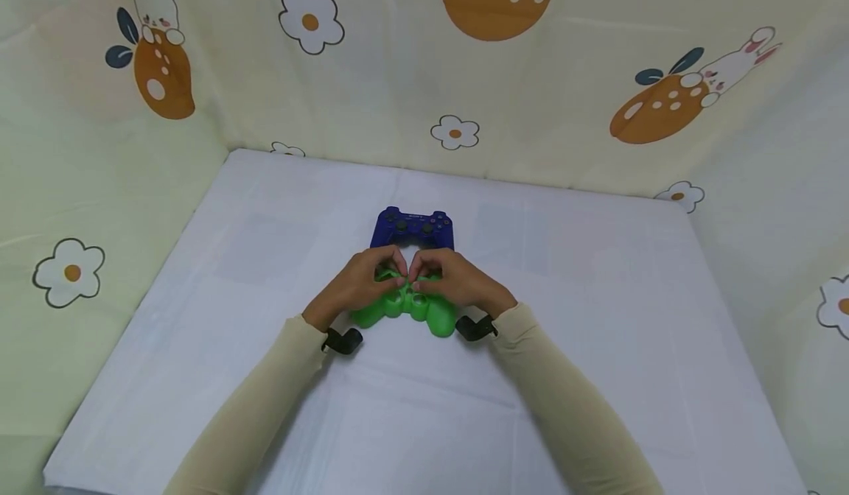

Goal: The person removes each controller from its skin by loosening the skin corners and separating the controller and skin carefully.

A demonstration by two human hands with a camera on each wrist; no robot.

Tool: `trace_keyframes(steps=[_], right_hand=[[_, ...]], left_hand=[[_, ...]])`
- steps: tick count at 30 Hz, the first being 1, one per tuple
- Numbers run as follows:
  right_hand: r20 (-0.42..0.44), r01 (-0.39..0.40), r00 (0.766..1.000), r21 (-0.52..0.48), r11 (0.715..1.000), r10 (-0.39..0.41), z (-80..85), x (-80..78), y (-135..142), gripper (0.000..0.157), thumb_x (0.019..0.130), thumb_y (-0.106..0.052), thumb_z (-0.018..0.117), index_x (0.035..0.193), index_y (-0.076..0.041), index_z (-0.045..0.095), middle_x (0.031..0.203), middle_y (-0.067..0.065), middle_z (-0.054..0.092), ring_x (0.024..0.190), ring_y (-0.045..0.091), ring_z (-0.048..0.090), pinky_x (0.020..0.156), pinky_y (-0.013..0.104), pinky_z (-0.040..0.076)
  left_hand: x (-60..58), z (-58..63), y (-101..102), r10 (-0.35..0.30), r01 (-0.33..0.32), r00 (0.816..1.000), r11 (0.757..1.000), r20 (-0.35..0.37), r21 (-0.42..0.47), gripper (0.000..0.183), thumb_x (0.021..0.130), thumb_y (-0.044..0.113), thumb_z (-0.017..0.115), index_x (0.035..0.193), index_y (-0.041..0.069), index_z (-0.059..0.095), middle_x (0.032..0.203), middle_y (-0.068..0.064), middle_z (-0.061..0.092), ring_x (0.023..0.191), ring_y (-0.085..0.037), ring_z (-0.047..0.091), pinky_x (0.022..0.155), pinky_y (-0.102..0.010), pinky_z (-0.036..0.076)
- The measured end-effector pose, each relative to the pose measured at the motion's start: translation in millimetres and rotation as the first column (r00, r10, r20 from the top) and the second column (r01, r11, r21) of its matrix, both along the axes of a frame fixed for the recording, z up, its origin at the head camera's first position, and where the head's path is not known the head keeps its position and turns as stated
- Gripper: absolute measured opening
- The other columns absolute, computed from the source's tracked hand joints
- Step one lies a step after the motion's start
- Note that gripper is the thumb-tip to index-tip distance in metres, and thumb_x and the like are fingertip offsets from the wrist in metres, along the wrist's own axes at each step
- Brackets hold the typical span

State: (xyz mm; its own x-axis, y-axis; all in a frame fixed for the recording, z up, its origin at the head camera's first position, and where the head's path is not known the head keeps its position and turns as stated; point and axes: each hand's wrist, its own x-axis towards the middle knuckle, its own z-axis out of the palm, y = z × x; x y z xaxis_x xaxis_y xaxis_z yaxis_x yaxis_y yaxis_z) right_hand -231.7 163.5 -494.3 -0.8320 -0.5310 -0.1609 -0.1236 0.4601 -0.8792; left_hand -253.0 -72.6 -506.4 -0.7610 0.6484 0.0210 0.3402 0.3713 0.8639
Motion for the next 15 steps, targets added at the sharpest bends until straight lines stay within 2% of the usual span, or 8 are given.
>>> trace_keyframes(steps=[15], right_hand=[[0.051, -0.002, 0.999, 0.001, 1.0, 0.002, -3.0, -4.1, 10.6, 0.006, 0.101, -0.015, 0.074, 0.107, -0.013, 0.072, 0.103, 0.004, 0.078, 0.098, 0.018, 0.07, 0.09, 0.034, 0.054]], left_hand=[[-3.3, -2.3, -16.4, -0.012, 0.007, 0.995, 0.999, 0.096, 0.047, 0.007, 0.098, 0.011, 0.076, 0.103, 0.012, 0.071, 0.1, -0.005, 0.074, 0.095, -0.019, 0.067, 0.093, -0.037, 0.05]])
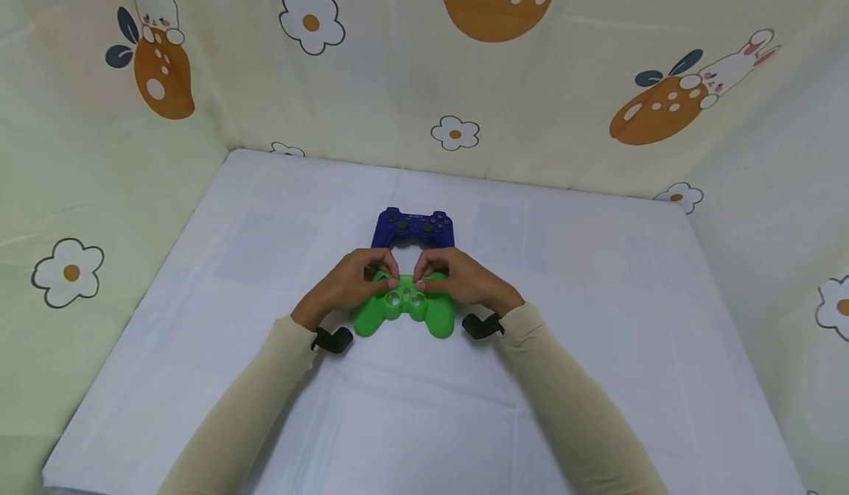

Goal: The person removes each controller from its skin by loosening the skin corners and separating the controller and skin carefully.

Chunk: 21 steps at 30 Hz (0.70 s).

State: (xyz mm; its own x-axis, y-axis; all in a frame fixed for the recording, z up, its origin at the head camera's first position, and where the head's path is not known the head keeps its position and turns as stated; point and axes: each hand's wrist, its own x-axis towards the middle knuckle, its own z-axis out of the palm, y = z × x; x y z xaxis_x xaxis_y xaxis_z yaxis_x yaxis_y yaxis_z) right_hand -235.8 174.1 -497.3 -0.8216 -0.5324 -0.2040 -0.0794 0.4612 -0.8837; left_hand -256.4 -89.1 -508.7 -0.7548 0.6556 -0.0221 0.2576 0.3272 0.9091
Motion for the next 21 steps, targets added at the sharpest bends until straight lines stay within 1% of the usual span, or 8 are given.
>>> trace_keyframes(steps=[4, 8, 15, 21], right_hand=[[0.001, 0.003, 1.0, -0.008, 1.0, -0.003, 2.4, 1.3, 3.3, 0.007, 0.101, -0.014, 0.074, 0.107, -0.012, 0.072, 0.105, 0.005, 0.078, 0.1, 0.022, 0.068, 0.09, 0.036, 0.052], [0.0, -0.001, 1.0, -0.019, 1.0, 0.001, 3.2, 1.6, 6.6, 0.009, 0.101, -0.015, 0.074, 0.109, -0.011, 0.072, 0.108, 0.006, 0.078, 0.102, 0.024, 0.067, 0.092, 0.038, 0.051], [-0.003, 0.009, 1.0, -0.026, 1.0, -0.009, 1.0, 3.4, 14.6, 0.013, 0.101, -0.013, 0.074, 0.113, -0.011, 0.075, 0.116, 0.007, 0.077, 0.111, 0.022, 0.07, 0.103, 0.041, 0.052], [-0.007, 0.021, 1.0, -0.042, 0.999, -0.021, 0.6, 4.2, 19.3, 0.017, 0.101, -0.008, 0.072, 0.117, -0.01, 0.076, 0.12, 0.007, 0.077, 0.116, 0.023, 0.071, 0.105, 0.039, 0.053]], left_hand=[[-0.6, -0.4, -5.3, 0.005, -0.005, 1.0, 1.0, -0.001, 0.001, 0.007, 0.099, 0.011, 0.076, 0.104, 0.012, 0.071, 0.101, -0.006, 0.072, 0.093, -0.021, 0.063, 0.09, -0.038, 0.05], [-2.0, -1.9, -8.7, 0.008, -0.008, 1.0, 1.0, -0.004, 0.005, 0.007, 0.099, 0.01, 0.075, 0.104, 0.012, 0.072, 0.103, -0.005, 0.071, 0.093, -0.022, 0.061, 0.09, -0.038, 0.05], [-2.9, -1.0, -14.6, 0.014, -0.014, 1.0, 1.0, 0.006, 0.019, 0.008, 0.098, 0.01, 0.076, 0.106, 0.011, 0.074, 0.103, -0.007, 0.072, 0.096, -0.023, 0.063, 0.095, -0.042, 0.052], [-3.3, -1.9, -18.9, 0.045, -0.045, 0.999, 0.999, 0.007, 0.013, 0.009, 0.098, 0.012, 0.077, 0.105, 0.013, 0.074, 0.1, -0.006, 0.07, 0.094, -0.022, 0.063, 0.09, -0.037, 0.052]])
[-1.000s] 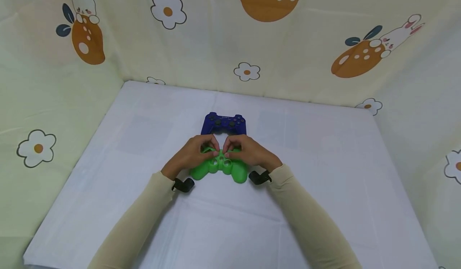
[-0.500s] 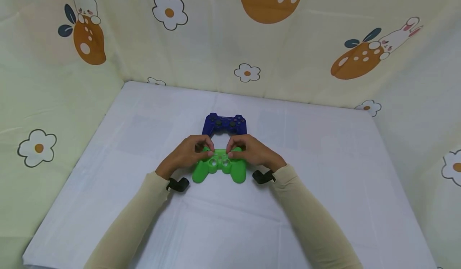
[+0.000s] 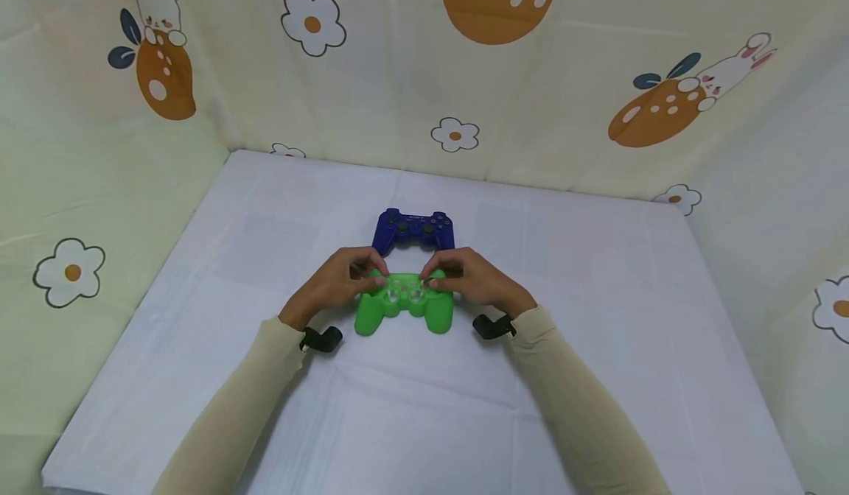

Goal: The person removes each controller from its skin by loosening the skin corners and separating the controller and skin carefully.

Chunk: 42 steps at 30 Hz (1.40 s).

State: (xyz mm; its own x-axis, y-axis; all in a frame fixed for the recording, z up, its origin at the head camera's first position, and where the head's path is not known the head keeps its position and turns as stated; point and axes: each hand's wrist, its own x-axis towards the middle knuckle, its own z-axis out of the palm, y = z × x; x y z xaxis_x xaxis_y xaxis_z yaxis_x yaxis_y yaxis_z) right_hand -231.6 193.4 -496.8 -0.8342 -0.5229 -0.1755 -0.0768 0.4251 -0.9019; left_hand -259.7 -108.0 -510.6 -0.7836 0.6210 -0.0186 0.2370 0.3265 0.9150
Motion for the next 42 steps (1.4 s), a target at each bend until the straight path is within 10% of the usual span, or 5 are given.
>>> trace_keyframes(steps=[20, 32, 42], right_hand=[[-0.036, 0.012, 0.999, -0.023, 1.0, -0.013, -3.8, 1.7, 10.9, 0.023, 0.099, 0.001, 0.07, 0.119, -0.008, 0.076, 0.122, 0.012, 0.077, 0.108, 0.024, 0.072, 0.091, 0.026, 0.055], [-0.109, 0.068, 0.992, 0.093, 0.993, -0.058, -5.4, 8.9, -1.5, 0.016, 0.1, -0.017, 0.075, 0.116, -0.017, 0.076, 0.11, 0.003, 0.074, 0.098, 0.019, 0.066, 0.09, 0.035, 0.054], [-0.276, 0.167, 0.956, 0.245, 0.955, -0.097, 1.2, 26.8, -15.7, 0.025, 0.1, -0.021, 0.076, 0.124, -0.015, 0.073, 0.122, 0.005, 0.069, 0.11, 0.024, 0.064, 0.097, 0.044, 0.053]], left_hand=[[-0.6, -0.8, -12.6, 0.046, -0.048, 0.998, 0.997, -0.04, -0.057, 0.011, 0.094, 0.008, 0.081, 0.098, 0.009, 0.072, 0.093, -0.007, 0.066, 0.086, -0.02, 0.057, 0.079, -0.032, 0.046], [18.3, -1.2, 1.1, 0.116, -0.123, 0.989, 0.99, -0.087, -0.073, 0.009, 0.102, 0.017, 0.071, 0.11, 0.013, 0.069, 0.113, -0.006, 0.073, 0.104, -0.023, 0.066, 0.09, -0.039, 0.052], [38.4, -0.3, 6.7, 0.128, -0.225, 0.915, 0.949, -0.381, -0.22, 0.027, 0.108, 0.028, 0.064, 0.129, 0.012, 0.069, 0.131, -0.011, 0.071, 0.118, -0.033, 0.058, 0.1, -0.052, 0.049]])
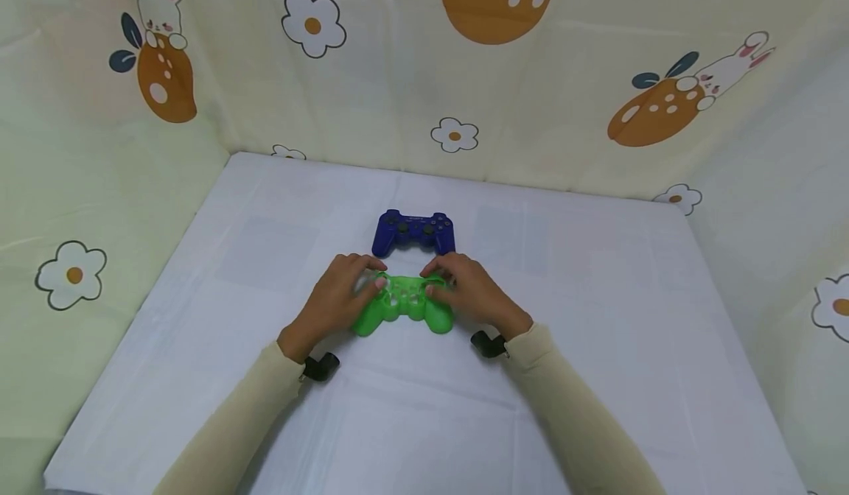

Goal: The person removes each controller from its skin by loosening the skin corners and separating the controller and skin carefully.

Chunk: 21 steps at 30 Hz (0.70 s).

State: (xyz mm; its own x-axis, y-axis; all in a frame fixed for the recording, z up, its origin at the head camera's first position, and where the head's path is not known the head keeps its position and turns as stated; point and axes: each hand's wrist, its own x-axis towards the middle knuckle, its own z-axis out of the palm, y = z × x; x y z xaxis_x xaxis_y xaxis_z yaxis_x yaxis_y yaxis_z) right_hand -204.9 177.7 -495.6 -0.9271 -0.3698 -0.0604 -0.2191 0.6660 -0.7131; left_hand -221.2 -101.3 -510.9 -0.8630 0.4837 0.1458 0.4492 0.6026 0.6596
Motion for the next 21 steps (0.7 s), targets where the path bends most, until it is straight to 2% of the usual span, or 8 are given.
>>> trace_keyframes(steps=[4, 7, 10, 14, 18, 21], right_hand=[[-0.053, 0.026, 0.998, 0.109, 0.994, -0.021, 3.3, 9.0, -7.3, 0.032, 0.099, -0.024, 0.077, 0.129, -0.014, 0.071, 0.134, 0.009, 0.066, 0.122, 0.029, 0.058, 0.105, 0.05, 0.051], [-0.097, 0.04, 0.995, 0.18, 0.983, -0.023, 4.9, 15.1, -11.7, 0.038, 0.098, -0.027, 0.079, 0.133, -0.014, 0.07, 0.141, 0.011, 0.063, 0.127, 0.031, 0.055, 0.109, 0.051, 0.05], [-0.142, 0.042, 0.99, 0.233, 0.972, -0.008, 6.9, 19.9, -15.4, 0.045, 0.098, -0.029, 0.079, 0.138, -0.013, 0.067, 0.147, 0.013, 0.061, 0.13, 0.034, 0.055, 0.112, 0.052, 0.048], [-0.194, 0.044, 0.981, 0.295, 0.954, 0.015, 7.6, 25.3, -18.8, 0.052, 0.099, -0.032, 0.078, 0.145, -0.013, 0.063, 0.153, 0.017, 0.058, 0.134, 0.038, 0.054, 0.113, 0.056, 0.046], [-0.245, 0.054, 0.969, 0.344, 0.937, 0.034, 9.7, 30.0, -21.8, 0.059, 0.1, -0.037, 0.076, 0.151, -0.014, 0.058, 0.16, 0.019, 0.052, 0.139, 0.04, 0.052, 0.111, 0.06, 0.046], [-0.26, 0.063, 0.965, 0.365, 0.929, 0.036, 14.4, 33.0, -24.2, 0.065, 0.1, -0.04, 0.074, 0.156, -0.016, 0.052, 0.167, 0.02, 0.043, 0.148, 0.042, 0.044, 0.113, 0.064, 0.043]], left_hand=[[10.4, 1.9, 2.8, -0.001, -0.014, 0.994, 0.991, -0.111, -0.132, 0.04, 0.112, 0.035, 0.054, 0.142, 0.01, 0.063, 0.148, -0.019, 0.061, 0.135, -0.041, 0.052, 0.103, -0.059, 0.048], [18.9, 4.4, 4.5, -0.009, -0.018, 0.992, 0.978, -0.129, -0.208, 0.05, 0.113, 0.04, 0.05, 0.152, 0.009, 0.054, 0.163, -0.022, 0.047, 0.15, -0.044, 0.041, 0.109, -0.063, 0.045], [24.9, 7.0, 6.6, -0.012, -0.025, 0.991, 0.962, -0.133, -0.273, 0.06, 0.112, 0.044, 0.05, 0.16, 0.008, 0.046, 0.173, -0.023, 0.03, 0.16, -0.044, 0.028, 0.118, -0.064, 0.038], [29.9, 11.5, 9.5, -0.026, -0.022, 0.991, 0.94, -0.134, -0.342, 0.07, 0.111, 0.047, 0.052, 0.165, 0.006, 0.035, 0.177, -0.022, 0.015, 0.166, -0.042, 0.012, 0.128, -0.062, 0.026], [32.5, 16.9, 11.7, -0.048, 0.01, 0.995, 0.922, -0.089, -0.386, 0.075, 0.111, 0.046, 0.052, 0.168, 0.005, 0.026, 0.178, -0.02, 0.007, 0.167, -0.04, 0.003, 0.132, -0.06, 0.016], [33.5, 21.5, 13.4, -0.065, 0.033, 0.996, 0.908, -0.061, -0.417, 0.078, 0.111, 0.046, 0.052, 0.169, 0.003, 0.022, 0.178, -0.02, 0.005, 0.166, -0.041, 0.001, 0.133, -0.06, 0.013]])
